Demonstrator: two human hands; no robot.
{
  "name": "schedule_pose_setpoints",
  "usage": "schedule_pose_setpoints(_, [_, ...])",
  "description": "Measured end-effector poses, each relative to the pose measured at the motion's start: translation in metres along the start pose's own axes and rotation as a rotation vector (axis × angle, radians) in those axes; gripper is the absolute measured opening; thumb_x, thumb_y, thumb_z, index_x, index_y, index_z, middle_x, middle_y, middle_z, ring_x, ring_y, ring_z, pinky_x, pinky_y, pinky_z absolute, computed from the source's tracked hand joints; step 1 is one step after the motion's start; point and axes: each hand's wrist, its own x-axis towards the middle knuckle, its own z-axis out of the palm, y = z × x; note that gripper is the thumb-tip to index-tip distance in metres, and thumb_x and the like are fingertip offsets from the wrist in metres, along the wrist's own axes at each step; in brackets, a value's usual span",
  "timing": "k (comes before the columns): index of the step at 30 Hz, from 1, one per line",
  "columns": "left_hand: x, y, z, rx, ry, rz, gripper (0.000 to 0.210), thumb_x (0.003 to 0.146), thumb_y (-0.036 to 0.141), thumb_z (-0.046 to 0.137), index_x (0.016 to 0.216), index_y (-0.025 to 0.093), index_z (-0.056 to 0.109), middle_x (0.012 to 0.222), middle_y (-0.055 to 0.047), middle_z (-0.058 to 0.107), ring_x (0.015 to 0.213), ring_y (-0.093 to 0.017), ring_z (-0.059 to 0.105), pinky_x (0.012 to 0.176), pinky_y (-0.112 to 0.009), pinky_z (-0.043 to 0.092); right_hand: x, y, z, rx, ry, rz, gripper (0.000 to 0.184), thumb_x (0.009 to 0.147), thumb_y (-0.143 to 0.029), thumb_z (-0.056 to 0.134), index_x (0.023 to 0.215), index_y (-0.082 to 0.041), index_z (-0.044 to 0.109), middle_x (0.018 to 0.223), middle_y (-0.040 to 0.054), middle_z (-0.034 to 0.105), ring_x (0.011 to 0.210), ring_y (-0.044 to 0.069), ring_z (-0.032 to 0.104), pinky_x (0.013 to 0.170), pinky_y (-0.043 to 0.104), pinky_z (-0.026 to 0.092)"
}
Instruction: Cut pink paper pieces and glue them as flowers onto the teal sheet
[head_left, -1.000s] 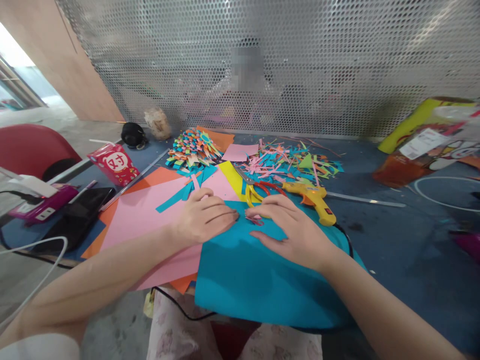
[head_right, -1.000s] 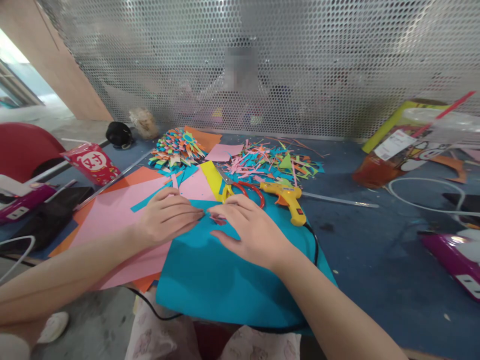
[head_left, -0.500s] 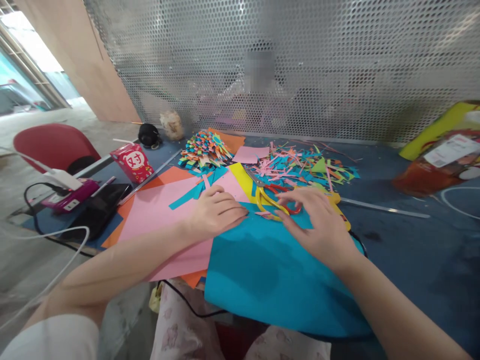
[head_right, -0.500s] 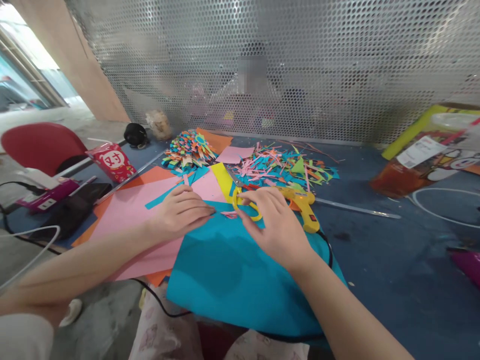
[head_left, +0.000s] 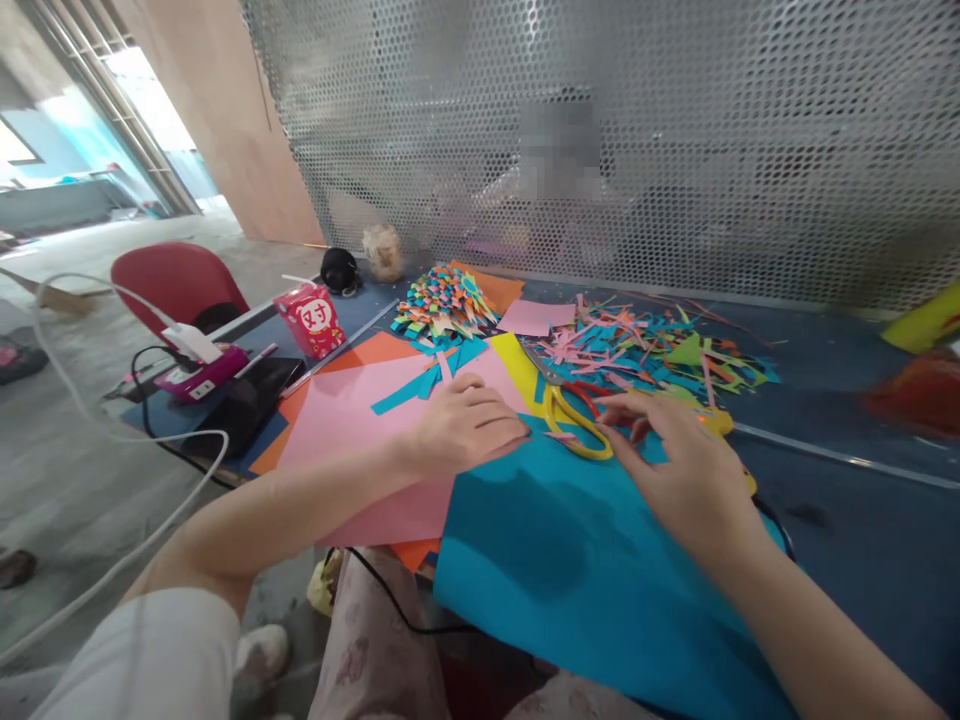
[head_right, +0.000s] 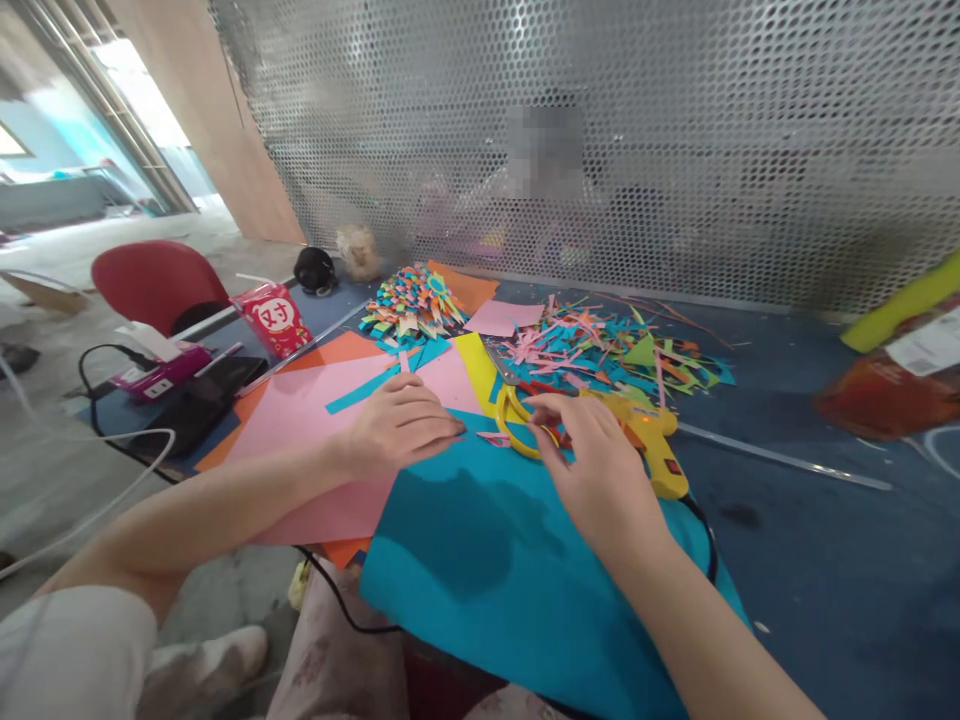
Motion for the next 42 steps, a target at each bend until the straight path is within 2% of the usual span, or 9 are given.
schedule_pose_setpoints(8, [-0.001, 0.0, 0.001, -0.016, -0.029, -0.017, 0.012, 0.086, 0.026, 0.057, 0.078, 0.019, 0.063, 0.076, 0.004, 0.073, 0.067, -0.009, 0.063, 0.068, -0.027, 0.041, 0.001, -0.003, 0.001, -0.001, -0.022, 0.008, 0.018, 0.083, -0.022, 0.048, 0.097, -0.019, 0.058, 0.079, 0.0051, 0.064, 0.073, 0.019, 0.062, 0.06, 0.029, 0.049])
schedule_pose_setpoints(18, [-0.002, -0.001, 0.002, -0.001, -0.022, -0.023, 0.012, 0.087, 0.026, 0.056, 0.08, 0.019, 0.063, 0.076, 0.004, 0.073, 0.069, -0.01, 0.063, 0.07, -0.028, 0.04, -0.001, 0.001, 0.004, 0.075, -0.058, 0.154, 0.018, 0.08, -0.027, 0.05, 0.091, -0.02, 0.062, 0.081, 0.0052, 0.068, 0.067, 0.019, 0.065, 0.062, 0.032, 0.054])
schedule_pose_setpoints(23, [-0.003, -0.001, 0.003, 0.003, -0.039, -0.034, 0.015, 0.089, 0.026, 0.054, 0.08, 0.02, 0.064, 0.077, 0.004, 0.073, 0.069, -0.01, 0.063, 0.069, -0.028, 0.039, -0.003, 0.003, 0.005, 0.097, -0.091, 0.125, 0.02, 0.083, -0.028, 0.049, 0.094, -0.02, 0.064, 0.086, 0.0062, 0.071, 0.073, 0.02, 0.068, 0.066, 0.034, 0.055])
schedule_pose_setpoints(27, [-0.003, -0.001, 0.004, -0.003, -0.063, -0.038, 0.013, 0.088, 0.026, 0.055, 0.081, 0.019, 0.064, 0.077, 0.004, 0.073, 0.069, -0.01, 0.062, 0.069, -0.029, 0.039, -0.003, 0.0, 0.004, 0.085, -0.042, 0.074, 0.019, 0.085, -0.03, 0.051, 0.093, -0.019, 0.063, 0.082, 0.006, 0.07, 0.071, 0.019, 0.067, 0.062, 0.031, 0.054])
schedule_pose_setpoints(32, [-0.005, -0.001, 0.006, -0.016, -0.061, -0.048, 0.011, 0.087, 0.025, 0.056, 0.082, 0.018, 0.063, 0.075, 0.003, 0.072, 0.07, -0.01, 0.062, 0.069, -0.028, 0.038, -0.004, -0.001, 0.004, 0.054, -0.069, 0.016, 0.018, 0.087, -0.028, 0.048, 0.093, -0.018, 0.063, 0.079, 0.0058, 0.07, 0.07, 0.019, 0.066, 0.063, 0.032, 0.054])
schedule_pose_setpoints(35, [-0.006, 0.0, 0.008, -0.027, -0.107, -0.045, 0.014, 0.089, 0.026, 0.054, 0.082, 0.018, 0.064, 0.077, 0.002, 0.073, 0.071, -0.01, 0.062, 0.07, -0.029, 0.037, -0.005, 0.001, 0.006, 0.035, -0.061, -0.008, 0.018, 0.088, -0.025, 0.047, 0.092, -0.018, 0.062, 0.08, 0.0064, 0.07, 0.07, 0.019, 0.066, 0.063, 0.032, 0.054])
schedule_pose_setpoints(42, [-0.009, -0.003, 0.012, -0.027, -0.299, -0.065, 0.023, 0.093, 0.03, 0.046, 0.085, 0.02, 0.065, 0.08, 0.001, 0.072, 0.076, -0.011, 0.062, 0.073, -0.029, 0.035, 0.0, -0.003, 0.004, -0.013, 0.002, -0.085, 0.015, 0.087, -0.021, 0.046, 0.092, -0.018, 0.06, 0.08, 0.0068, 0.067, 0.068, 0.018, 0.063, 0.063, 0.031, 0.053])
